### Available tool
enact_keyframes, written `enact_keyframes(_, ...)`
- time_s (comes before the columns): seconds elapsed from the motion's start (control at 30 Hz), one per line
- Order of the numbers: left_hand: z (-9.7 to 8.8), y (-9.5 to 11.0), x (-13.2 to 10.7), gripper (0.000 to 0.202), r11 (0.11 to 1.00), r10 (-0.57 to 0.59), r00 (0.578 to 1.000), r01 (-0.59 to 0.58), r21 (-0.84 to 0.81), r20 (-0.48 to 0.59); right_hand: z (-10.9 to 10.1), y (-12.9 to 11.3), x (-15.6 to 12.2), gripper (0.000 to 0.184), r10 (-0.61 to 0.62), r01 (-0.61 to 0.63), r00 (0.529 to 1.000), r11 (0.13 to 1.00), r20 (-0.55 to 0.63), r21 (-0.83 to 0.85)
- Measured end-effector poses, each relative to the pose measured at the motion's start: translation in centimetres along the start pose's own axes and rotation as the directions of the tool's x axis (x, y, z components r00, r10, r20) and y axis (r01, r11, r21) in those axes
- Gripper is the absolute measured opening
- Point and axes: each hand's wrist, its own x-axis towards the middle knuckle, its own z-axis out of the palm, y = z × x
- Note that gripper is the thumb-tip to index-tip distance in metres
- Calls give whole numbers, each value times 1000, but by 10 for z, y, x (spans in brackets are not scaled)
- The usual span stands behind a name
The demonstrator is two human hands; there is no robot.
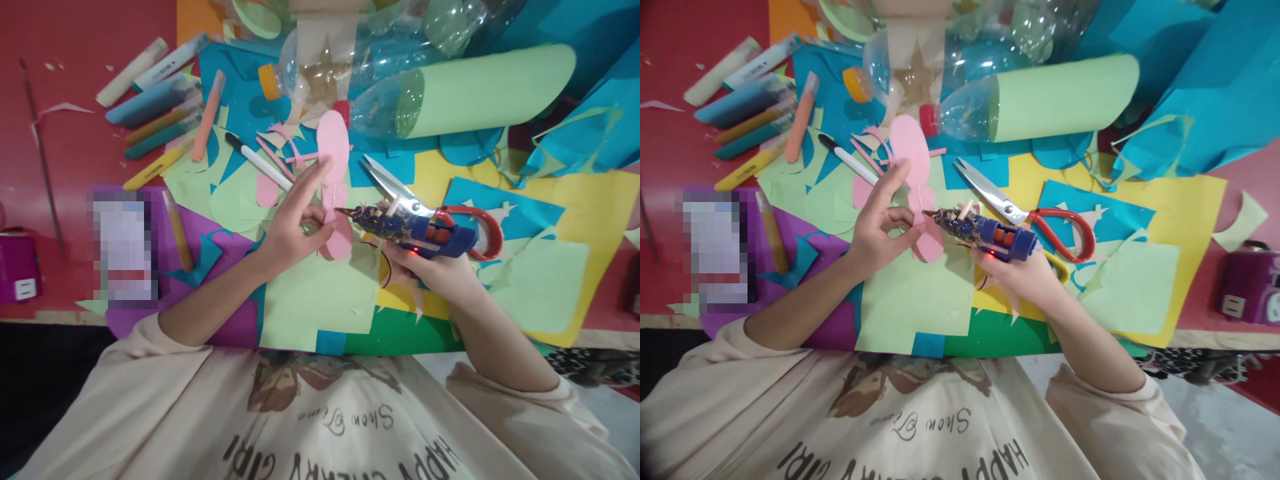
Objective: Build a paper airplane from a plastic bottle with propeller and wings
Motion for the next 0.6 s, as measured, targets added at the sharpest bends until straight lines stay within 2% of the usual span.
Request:
enact_keyframes(0.2,0,-1,0,68,997,-27,999,30,-66,33,0,-2,1,23,-5,5,1000,1000,28,12)
enact_keyframes(0.43,-1,1,-1,68,995,-45,999,45,-86,1,-6,4,-1,22,28,-26,998,999,-61,25)
enact_keyframes(0.6,0,2,-2,68,996,-65,998,64,-69,-11,-21,4,1,11,5,31,986,976,-168,214)
